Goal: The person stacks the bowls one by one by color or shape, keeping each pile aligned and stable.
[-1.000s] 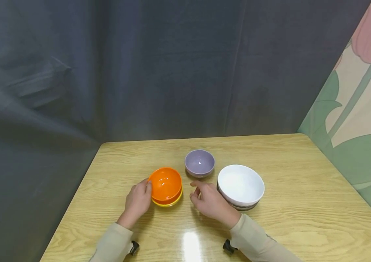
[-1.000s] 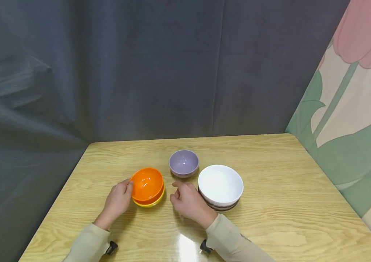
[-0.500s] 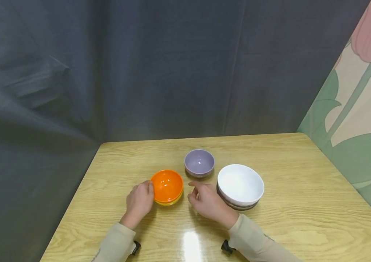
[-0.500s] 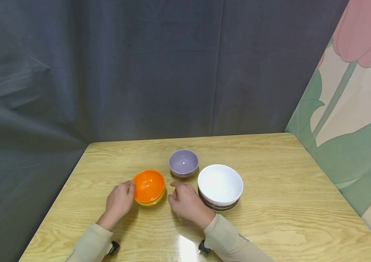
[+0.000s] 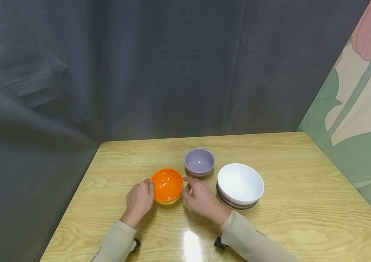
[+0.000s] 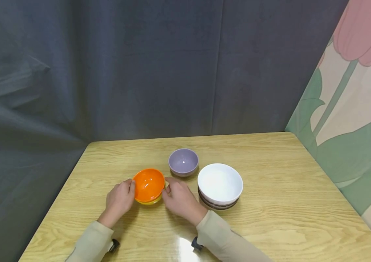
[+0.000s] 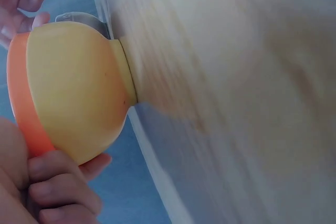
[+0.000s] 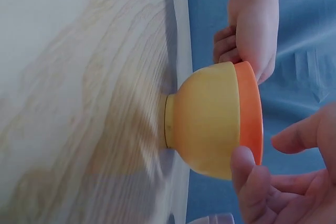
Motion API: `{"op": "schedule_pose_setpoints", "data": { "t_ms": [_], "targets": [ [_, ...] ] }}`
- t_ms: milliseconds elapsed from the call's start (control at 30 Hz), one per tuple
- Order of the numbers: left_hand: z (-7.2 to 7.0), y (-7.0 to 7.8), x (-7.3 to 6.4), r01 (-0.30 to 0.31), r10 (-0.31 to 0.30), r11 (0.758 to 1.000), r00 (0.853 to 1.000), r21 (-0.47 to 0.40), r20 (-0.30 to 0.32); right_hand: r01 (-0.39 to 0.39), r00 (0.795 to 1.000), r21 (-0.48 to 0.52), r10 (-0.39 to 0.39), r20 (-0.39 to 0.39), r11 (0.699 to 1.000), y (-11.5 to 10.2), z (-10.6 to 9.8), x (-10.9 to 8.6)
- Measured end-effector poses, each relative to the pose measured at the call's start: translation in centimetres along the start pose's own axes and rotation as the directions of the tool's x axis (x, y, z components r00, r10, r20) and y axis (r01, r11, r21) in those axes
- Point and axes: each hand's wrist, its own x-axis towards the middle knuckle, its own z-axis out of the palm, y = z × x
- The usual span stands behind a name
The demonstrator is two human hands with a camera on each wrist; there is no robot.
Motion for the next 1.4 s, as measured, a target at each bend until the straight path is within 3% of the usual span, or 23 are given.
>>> {"op": "schedule_pose_setpoints", "data": {
  "t_ms": [467,833,1033,1400],
  "targets": [
    [-0.5,0.3,0.7,-0.006,0.005,1.0,0.996,0.008,0.085,-0.058,0.998,0.067,0.06,-0.022,0.996,0.2,0.8,1.6],
    [-0.4,0.6,1.0,0.003,-0.006,1.0,0.995,0.026,0.1,-0.084,0.993,0.07,0.089,-0.074,0.994,0.1,1.1,1.8],
    [-0.5,0.7,1.1,-0.007,0.004,0.999,0.996,0.034,0.084,-0.047,0.996,0.072,0.052,-0.071,0.996,0.3,1.1,1.8],
    [-1.0,0.5,1.4,-0.043,0.045,0.999,0.994,-0.018,0.098,-0.098,0.994,0.075,0.102,-0.044,0.992,0.1,0.7,2.2]
  ]
}}
